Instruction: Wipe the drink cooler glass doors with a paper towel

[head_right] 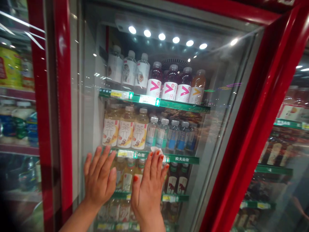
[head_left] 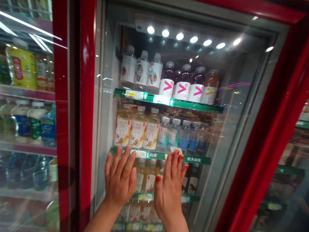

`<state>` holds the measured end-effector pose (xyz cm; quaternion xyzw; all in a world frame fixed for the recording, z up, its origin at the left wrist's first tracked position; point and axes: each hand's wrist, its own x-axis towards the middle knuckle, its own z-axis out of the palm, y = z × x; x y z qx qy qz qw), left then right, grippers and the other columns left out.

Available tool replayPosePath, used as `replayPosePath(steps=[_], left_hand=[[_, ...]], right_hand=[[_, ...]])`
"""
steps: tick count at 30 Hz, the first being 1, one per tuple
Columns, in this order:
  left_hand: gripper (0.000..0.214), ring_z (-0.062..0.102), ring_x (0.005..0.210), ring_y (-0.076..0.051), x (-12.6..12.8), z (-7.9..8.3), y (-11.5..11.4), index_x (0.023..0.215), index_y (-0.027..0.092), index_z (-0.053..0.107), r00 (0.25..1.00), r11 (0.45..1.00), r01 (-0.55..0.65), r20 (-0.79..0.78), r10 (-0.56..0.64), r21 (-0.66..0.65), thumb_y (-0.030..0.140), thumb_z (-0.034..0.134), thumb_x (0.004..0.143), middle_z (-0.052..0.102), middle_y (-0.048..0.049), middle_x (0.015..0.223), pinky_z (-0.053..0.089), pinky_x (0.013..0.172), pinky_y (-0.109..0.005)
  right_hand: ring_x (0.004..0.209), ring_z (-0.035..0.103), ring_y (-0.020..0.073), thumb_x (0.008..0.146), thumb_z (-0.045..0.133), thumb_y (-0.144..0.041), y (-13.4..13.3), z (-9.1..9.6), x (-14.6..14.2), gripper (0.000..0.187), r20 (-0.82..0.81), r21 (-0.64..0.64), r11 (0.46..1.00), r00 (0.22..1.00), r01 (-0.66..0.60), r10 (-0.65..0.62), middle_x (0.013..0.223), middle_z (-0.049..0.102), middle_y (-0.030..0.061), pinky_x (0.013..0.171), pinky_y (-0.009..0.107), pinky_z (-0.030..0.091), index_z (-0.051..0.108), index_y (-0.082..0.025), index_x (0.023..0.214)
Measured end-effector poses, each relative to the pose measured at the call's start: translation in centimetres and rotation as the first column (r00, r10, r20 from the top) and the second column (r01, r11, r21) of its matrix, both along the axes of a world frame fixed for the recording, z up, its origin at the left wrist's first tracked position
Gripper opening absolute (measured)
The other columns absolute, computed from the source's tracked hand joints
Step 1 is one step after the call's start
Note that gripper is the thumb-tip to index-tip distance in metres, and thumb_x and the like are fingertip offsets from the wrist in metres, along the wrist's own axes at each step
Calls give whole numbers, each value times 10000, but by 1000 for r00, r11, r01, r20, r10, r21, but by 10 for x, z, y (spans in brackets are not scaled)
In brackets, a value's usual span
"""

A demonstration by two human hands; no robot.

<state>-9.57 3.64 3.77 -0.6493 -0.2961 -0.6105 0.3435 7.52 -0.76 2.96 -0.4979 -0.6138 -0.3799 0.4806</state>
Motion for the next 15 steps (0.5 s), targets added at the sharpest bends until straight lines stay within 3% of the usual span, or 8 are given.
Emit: replayPosePath(steps=[3, 6, 9, 11, 13, 15], left_hand=[[696, 324, 1695, -253, -7, -8, 3, 1749, 260, 305, 979, 981, 188, 78, -191, 35, 213, 421, 1064, 347, -29, 1817, 253, 1426, -526], [662, 324, 1696, -276, -19, -19, 4, 1753, 292, 285, 934, 949, 314, 170, -314, 27, 265, 347, 1094, 296, -55, 1839, 347, 1387, -553], [705, 310, 1701, -256, -33, -30, 2, 1749, 287, 298, 936, 947, 318, 173, -307, -44, 194, 451, 1066, 305, -65, 1837, 334, 1399, -486], [730, 307, 1702, -241, -41, -39, 1, 1745, 271, 311, 945, 951, 300, 161, -285, -71, 155, 489, 1047, 323, -63, 1831, 308, 1410, -456], [716, 284, 1711, -253, -46, -50, 2, 1754, 260, 287, 934, 944, 320, 197, -299, -84, 190, 465, 1064, 294, -77, 1840, 282, 1420, -493], [692, 236, 1726, -289, -46, -62, 5, 1766, 256, 247, 903, 923, 372, 269, -336, -96, 286, 411, 1094, 229, -100, 1858, 247, 1424, -571]], right_hand=[[1761, -5, 277, 1106, 412, -309, 6, 16, -29, 783, 134, -19, 998, 989, -55, 57, 1868, 180, 140, 1418, 575, 157, 88, -91, 1785], [1759, 38, 225, 1100, 483, -352, 5, 13, -43, 776, 324, -49, 994, 939, -102, 112, 1825, 340, 71, 1440, 475, 49, 183, -124, 1778], [1756, 56, 199, 1106, 487, -324, 1, 15, -34, 749, 359, -38, 996, 930, -75, 84, 1801, 388, 42, 1433, 449, -51, 206, -134, 1773], [1756, 35, 203, 1109, 465, -282, 3, 28, -32, 746, 297, -8, 1000, 954, -29, 30, 1809, 361, 74, 1431, 466, -59, 175, -116, 1776], [1757, 28, 221, 1117, 458, -290, 9, 43, -42, 749, 256, 8, 1000, 966, -17, 15, 1817, 328, 106, 1434, 500, -29, 157, -100, 1775], [1757, 69, 225, 1128, 458, -334, 15, 49, -60, 734, 320, -21, 997, 944, -71, 74, 1821, 315, 92, 1442, 505, 55, 185, -112, 1772]])
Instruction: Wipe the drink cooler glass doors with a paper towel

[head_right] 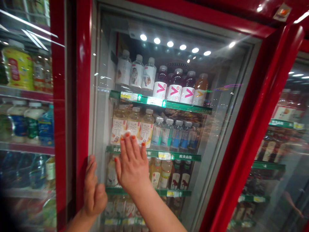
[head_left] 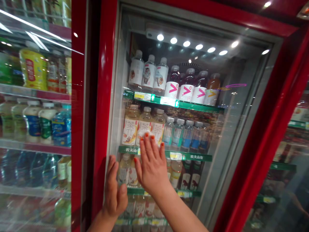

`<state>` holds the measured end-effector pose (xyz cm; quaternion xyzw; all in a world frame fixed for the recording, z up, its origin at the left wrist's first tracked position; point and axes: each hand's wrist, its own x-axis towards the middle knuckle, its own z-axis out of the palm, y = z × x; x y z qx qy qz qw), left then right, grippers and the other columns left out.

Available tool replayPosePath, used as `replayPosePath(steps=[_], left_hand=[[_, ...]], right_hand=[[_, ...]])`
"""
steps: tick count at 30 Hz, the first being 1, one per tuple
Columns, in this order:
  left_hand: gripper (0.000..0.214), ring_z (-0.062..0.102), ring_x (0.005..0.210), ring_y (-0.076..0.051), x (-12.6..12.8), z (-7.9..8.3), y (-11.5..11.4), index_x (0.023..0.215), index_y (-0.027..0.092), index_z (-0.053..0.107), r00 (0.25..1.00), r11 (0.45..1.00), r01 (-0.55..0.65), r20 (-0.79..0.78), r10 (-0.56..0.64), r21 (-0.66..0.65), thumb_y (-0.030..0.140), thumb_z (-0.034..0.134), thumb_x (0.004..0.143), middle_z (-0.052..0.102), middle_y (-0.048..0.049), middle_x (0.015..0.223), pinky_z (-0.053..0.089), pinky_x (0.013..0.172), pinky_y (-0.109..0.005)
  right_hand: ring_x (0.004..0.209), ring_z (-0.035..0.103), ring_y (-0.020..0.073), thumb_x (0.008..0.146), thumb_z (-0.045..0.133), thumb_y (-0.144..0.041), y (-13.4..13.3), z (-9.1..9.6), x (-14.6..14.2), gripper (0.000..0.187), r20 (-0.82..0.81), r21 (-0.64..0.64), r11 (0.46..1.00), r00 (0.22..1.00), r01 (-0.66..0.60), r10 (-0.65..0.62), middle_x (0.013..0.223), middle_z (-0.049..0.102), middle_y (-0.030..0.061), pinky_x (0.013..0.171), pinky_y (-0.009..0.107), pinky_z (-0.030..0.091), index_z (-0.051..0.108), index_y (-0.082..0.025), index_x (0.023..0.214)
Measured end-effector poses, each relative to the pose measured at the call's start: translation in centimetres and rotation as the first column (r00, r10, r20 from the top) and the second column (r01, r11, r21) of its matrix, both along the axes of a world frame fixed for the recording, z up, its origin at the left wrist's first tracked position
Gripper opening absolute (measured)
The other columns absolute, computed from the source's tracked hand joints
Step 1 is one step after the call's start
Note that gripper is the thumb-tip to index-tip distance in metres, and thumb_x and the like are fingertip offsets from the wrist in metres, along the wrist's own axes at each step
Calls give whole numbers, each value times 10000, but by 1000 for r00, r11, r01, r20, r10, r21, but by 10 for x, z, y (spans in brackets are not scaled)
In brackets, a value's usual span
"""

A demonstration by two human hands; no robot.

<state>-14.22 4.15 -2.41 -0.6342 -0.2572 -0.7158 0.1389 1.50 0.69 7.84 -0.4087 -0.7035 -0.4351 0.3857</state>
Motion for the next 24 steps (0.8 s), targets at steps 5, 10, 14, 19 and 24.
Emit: replayPosePath(steps=[5, 10, 14, 19, 24], left_hand=[[752, 67, 1752, -346, 6, -18, 11, 1782, 276, 169, 986, 997, 73, 151, -74, 17, 528, 333, 1093, 92, -120, 1883, 124, 1420, -666], [791, 11, 1759, -331, 10, -13, 11, 1782, 288, 89, 990, 999, 45, 133, -48, 29, 582, 268, 1070, 47, -94, 1891, 107, 1426, -674], [786, -56, 1759, -257, 12, -13, 13, 1774, 282, 36, 982, 998, 33, 183, -43, 54, 625, 182, 1082, -66, -51, 1892, 83, 1448, -558], [779, -22, 1757, -320, 4, -24, 16, 1766, 355, 200, 975, 984, 163, 141, -172, 73, 664, 334, 1063, -22, -38, 1894, 63, 1443, -633], [705, 61, 1757, -279, 1, -14, 5, 1769, 332, 205, 998, 998, 50, 26, -50, 35, 440, 401, 1100, 88, -31, 1890, 104, 1445, -597]], right_hand=[[1725, 219, 146, 1133, 479, -386, -1, -27, -8, 615, 328, -129, 979, 925, -159, 193, 1808, 347, -24, 1412, 364, 255, 409, -188, 1711], [1738, 194, 203, 1114, 503, -336, -1, -5, -2, 704, 112, -98, 995, 993, -27, 38, 1803, 365, 57, 1438, 466, 147, 280, -170, 1760], [1750, 136, 210, 1130, 460, -364, 10, 10, -42, 691, 184, -78, 993, 978, -85, 98, 1846, 255, 48, 1432, 447, 184, 281, -132, 1756], [1728, 198, 136, 1132, 474, -390, -2, -42, -16, 570, 368, -125, 983, 913, -136, 173, 1815, 345, -44, 1412, 370, 247, 479, -224, 1678], [1745, 141, 171, 1119, 475, -260, -11, -29, 57, 662, -16, 14, 996, 996, 86, -86, 1768, 454, 36, 1433, 510, -21, 296, -205, 1754]])
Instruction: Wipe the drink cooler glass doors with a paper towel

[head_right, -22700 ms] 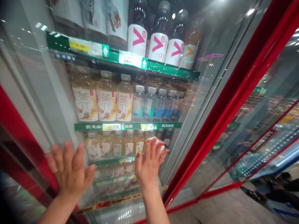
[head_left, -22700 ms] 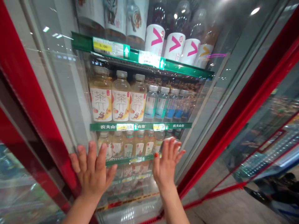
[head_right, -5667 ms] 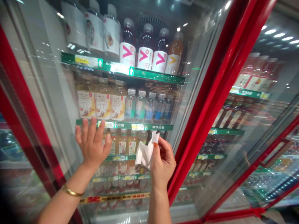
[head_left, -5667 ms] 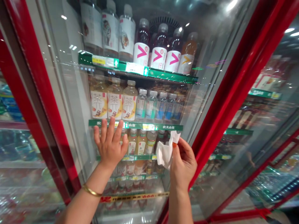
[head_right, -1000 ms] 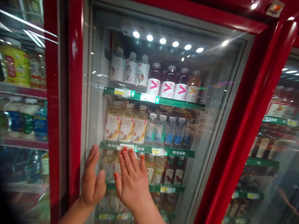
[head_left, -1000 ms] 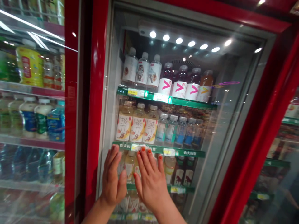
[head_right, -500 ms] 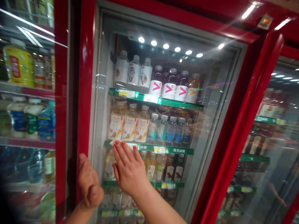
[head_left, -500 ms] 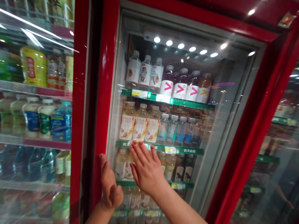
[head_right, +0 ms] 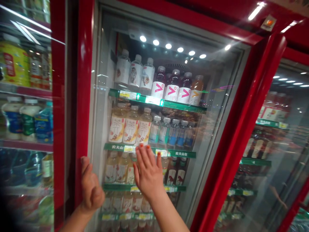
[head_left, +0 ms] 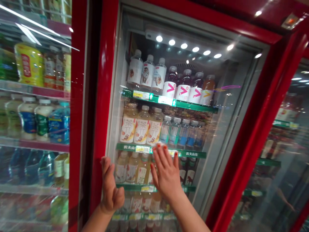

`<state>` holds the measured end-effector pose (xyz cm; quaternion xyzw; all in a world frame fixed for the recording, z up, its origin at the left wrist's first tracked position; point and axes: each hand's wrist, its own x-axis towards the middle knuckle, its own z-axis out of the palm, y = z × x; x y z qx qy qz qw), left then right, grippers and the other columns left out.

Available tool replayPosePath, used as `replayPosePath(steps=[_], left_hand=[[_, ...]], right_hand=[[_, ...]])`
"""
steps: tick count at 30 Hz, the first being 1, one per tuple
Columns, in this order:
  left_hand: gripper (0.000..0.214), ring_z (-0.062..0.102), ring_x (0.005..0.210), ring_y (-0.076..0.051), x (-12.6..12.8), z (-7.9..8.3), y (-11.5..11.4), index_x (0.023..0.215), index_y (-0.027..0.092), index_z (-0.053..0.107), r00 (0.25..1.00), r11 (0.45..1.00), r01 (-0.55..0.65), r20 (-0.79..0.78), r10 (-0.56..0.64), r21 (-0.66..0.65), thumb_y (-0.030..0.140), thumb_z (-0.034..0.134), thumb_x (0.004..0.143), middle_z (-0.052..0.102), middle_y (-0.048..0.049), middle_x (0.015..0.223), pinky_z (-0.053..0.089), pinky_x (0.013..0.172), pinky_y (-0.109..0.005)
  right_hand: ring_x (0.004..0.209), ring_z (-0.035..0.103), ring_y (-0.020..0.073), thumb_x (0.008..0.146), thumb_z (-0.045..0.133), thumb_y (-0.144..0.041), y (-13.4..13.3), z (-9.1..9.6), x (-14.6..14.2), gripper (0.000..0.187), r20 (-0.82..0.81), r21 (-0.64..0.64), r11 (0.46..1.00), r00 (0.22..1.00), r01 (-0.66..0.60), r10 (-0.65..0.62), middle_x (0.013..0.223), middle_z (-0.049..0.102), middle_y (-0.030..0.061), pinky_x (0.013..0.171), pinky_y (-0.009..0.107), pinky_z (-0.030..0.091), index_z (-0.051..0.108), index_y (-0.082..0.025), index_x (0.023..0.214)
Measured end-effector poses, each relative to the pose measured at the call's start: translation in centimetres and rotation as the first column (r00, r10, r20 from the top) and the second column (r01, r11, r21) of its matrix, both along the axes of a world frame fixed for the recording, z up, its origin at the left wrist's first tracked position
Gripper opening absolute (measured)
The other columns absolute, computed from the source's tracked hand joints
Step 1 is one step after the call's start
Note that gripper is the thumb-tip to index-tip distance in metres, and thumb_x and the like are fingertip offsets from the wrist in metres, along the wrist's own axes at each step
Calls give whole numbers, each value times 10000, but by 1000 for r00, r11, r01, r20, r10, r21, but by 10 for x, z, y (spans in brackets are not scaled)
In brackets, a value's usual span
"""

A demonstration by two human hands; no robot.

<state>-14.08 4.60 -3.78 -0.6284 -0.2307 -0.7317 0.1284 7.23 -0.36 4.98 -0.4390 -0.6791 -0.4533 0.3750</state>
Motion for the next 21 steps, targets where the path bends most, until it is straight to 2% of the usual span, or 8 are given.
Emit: replayPosePath(steps=[2, 4, 8, 10, 12, 16, 19, 21], left_hand=[[762, 111, 1754, -262, 2, 9, -5, 1769, 294, 221, 993, 995, -93, -75, 95, 37, 306, 509, 1063, 141, -52, 1882, 101, 1451, -553], [836, 137, 1750, -253, 4, 18, -8, 1769, 264, 228, 973, 977, -193, -110, 202, 90, 188, 570, 1010, 181, -59, 1874, 92, 1453, -533], [874, 175, 1742, -253, 7, 29, -8, 1767, 232, 234, 932, 938, -311, -142, 332, 151, 109, 585, 977, 213, -64, 1862, 139, 1445, -525], [883, 180, 1741, -245, 8, 31, -7, 1767, 223, 234, 922, 930, -329, -159, 354, 162, 96, 595, 971, 215, -60, 1861, 147, 1446, -491], [892, 182, 1740, -238, 9, 33, -7, 1769, 218, 230, 912, 926, -340, -180, 367, 164, 92, 604, 969, 215, -52, 1860, 141, 1447, -460], [876, 179, 1739, -228, 12, 37, -8, 1769, 219, 230, 901, 916, -368, -182, 394, 162, 102, 597, 982, 218, -30, 1859, 126, 1448, -439], [867, 179, 1739, -233, 16, 40, -11, 1769, 229, 234, 886, 904, -400, -190, 423, 149, 113, 608, 995, 222, -25, 1858, 120, 1450, -440], [869, 175, 1740, -247, 24, 44, -15, 1767, 248, 247, 871, 891, -438, -191, 453, 118, 121, 632, 998, 225, -25, 1855, 113, 1450, -460]], right_hand=[[1745, 167, 235, 1121, 461, -256, 5, 19, -4, 726, -155, 33, 997, 986, 63, -57, 1794, 395, 117, 1422, 588, 19, 171, -169, 1781], [1737, 213, 275, 1118, 480, -291, 10, 22, -25, 757, -174, 11, 1000, 985, 12, -10, 1810, 355, 142, 1415, 614, 87, 147, -170, 1787], [1670, 386, 226, 1084, 590, -390, 7, -28, -51, 731, -10, -89, 975, 979, -202, 202, 1721, 537, 15, 1406, 479, 259, 321, -284, 1756], [1625, 460, 202, 1071, 628, -416, 1, -58, -30, 724, -36, -56, 980, 981, -190, 189, 1615, 656, -19, 1415, 428, 233, 369, -310, 1739], [1655, 414, 208, 1097, 581, -368, -3, -69, 11, 726, -163, 23, 998, 985, -55, 58, 1617, 655, 27, 1436, 462, 113, 308, -275, 1764], [1757, 113, 302, 1150, 369, -302, 0, -25, 83, 728, -458, 77, 980, 879, 185, -130, 1861, 214, 165, 1387, 688, 79, 52, -205, 1798], [1763, 24, 315, 1145, 367, -317, 3, 5, 76, 753, -457, 79, 985, 884, 155, -103, 1885, 82, 158, 1380, 689, 126, 9, -185, 1795], [1764, 27, 275, 1126, 414, -306, 1, -2, 55, 776, -325, 61, 994, 943, 94, -69, 1877, 164, 138, 1411, 597, 82, 48, -160, 1794]])
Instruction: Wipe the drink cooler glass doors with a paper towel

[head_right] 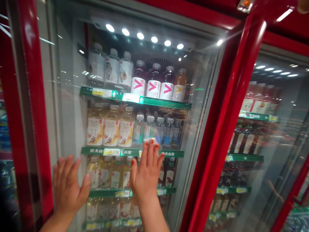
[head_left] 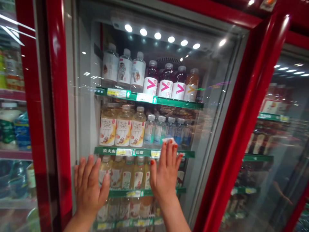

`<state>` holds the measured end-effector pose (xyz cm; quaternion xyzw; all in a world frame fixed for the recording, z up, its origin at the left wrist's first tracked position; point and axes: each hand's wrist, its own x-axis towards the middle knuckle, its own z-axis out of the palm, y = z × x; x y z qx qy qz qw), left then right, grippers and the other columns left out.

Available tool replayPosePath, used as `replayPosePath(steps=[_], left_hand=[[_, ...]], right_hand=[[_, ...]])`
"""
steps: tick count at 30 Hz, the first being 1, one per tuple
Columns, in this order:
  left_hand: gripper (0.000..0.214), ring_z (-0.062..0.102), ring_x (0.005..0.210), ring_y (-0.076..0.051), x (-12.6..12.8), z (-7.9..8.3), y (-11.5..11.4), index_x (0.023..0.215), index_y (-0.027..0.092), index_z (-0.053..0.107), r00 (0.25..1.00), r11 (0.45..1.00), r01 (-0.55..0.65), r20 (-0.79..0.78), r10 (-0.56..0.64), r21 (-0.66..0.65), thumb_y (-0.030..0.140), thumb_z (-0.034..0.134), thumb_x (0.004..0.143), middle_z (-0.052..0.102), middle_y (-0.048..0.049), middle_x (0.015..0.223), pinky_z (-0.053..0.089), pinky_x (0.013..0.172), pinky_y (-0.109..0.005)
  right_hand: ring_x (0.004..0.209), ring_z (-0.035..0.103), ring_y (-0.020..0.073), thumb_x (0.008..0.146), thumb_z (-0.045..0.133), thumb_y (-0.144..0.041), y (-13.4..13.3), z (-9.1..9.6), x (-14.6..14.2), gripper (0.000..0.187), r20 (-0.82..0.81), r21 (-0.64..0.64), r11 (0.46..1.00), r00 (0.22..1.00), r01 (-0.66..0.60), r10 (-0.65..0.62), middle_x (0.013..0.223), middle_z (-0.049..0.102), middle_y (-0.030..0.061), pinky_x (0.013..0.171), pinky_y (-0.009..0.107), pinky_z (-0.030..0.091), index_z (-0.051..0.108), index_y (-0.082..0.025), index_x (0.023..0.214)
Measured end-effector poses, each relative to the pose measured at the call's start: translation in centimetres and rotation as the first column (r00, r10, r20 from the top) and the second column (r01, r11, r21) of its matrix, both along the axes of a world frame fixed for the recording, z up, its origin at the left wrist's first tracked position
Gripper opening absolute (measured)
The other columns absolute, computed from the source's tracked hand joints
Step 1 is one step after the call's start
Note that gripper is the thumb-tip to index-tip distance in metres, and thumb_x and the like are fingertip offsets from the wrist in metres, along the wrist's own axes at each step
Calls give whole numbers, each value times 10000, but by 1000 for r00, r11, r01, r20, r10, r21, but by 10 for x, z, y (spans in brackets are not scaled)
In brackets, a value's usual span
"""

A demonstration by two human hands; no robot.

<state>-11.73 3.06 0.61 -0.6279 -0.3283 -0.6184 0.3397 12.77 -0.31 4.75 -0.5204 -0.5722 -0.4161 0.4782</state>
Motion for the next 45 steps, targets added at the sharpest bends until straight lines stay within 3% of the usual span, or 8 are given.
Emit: replayPosePath(steps=[6, 11, 20, 27, 31, 34, 41, 45], left_hand=[[807, 200, 1734, -247, 64, 29, -16, 1739, 340, 320, 994, 997, 64, -92, -67, -38, 210, 668, 1023, 259, 32, 1837, 115, 1449, -494], [771, 123, 1748, -228, 116, 52, -17, 1737, 352, 314, 989, 997, 46, -140, -54, -54, 297, 640, 1041, 265, 45, 1819, 23, 1451, -520], [792, 73, 1753, -216, 116, 33, -11, 1746, 306, 297, 987, 999, -16, -163, 10, -40, 320, 647, 1036, 202, 30, 1832, 15, 1446, -506], [762, 92, 1754, -223, 120, 34, -12, 1746, 306, 299, 989, 999, -10, -147, 4, -45, 320, 613, 1052, 203, 40, 1840, 20, 1447, -515], [745, 121, 1750, -224, 120, 33, -12, 1742, 316, 316, 992, 999, -5, -126, 1, -36, 331, 604, 1055, 226, 42, 1837, 32, 1450, -511], [763, 146, 1746, -236, 120, 31, -11, 1741, 324, 320, 993, 999, -3, -115, -2, -41, 327, 621, 1040, 249, 38, 1832, 50, 1453, -517], [762, 149, 1745, -222, 121, 33, -15, 1739, 324, 328, 992, 999, 9, -122, -15, -52, 310, 624, 1036, 264, 41, 1825, 37, 1456, -494], [737, 228, 1727, -230, 109, 33, -25, 1722, 337, 370, 985, 991, 94, -133, -107, -100, 271, 631, 1035, 336, 40, 1808, 84, 1456, -477]], right_hand=[[1760, 57, 209, 1114, 439, -287, -16, -69, 22, 756, 85, -39, 999, 996, 19, -16, 1853, 282, 81, 1425, 535, -1, 125, -205, 1796], [1758, 39, 370, 1148, 354, -331, -11, -41, 69, 749, -285, -17, 996, 955, 84, -85, 1880, 84, 187, 1326, 810, 148, -4, -229, 1798], [1763, -27, 252, 1138, 378, -274, -24, -111, 64, 753, -163, -83, 993, 982, 86, -99, 1888, 44, 139, 1396, 680, 98, 21, -187, 1795], [1757, 51, 363, 1131, 367, -312, -9, -40, 56, 758, -229, -13, 1000, 973, -4, 1, 1875, 144, 176, 1360, 755, 144, 29, -197, 1799], [1756, 119, 256, 1086, 450, -263, -15, -72, 31, 771, 50, -48, 998, 998, -43, 45, 1847, 299, 88, 1427, 557, 71, 153, -202, 1795], [1763, 17, 248, 1117, 405, -273, -20, -93, 53, 751, -108, -49, 997, 992, 56, -61, 1883, 130, 106, 1413, 626, 30, 94, -192, 1796], [1751, 72, 402, 1130, 417, -330, -4, -39, 49, 765, -280, 43, 999, 960, 1, 11, 1873, 134, 174, 1323, 829, 157, 70, -215, 1801], [1759, 84, 314, 1109, 462, -294, -9, -75, 34, 778, -40, -13, 1000, 999, -14, 14, 1875, 143, 110, 1398, 695, 123, 115, -200, 1799]])
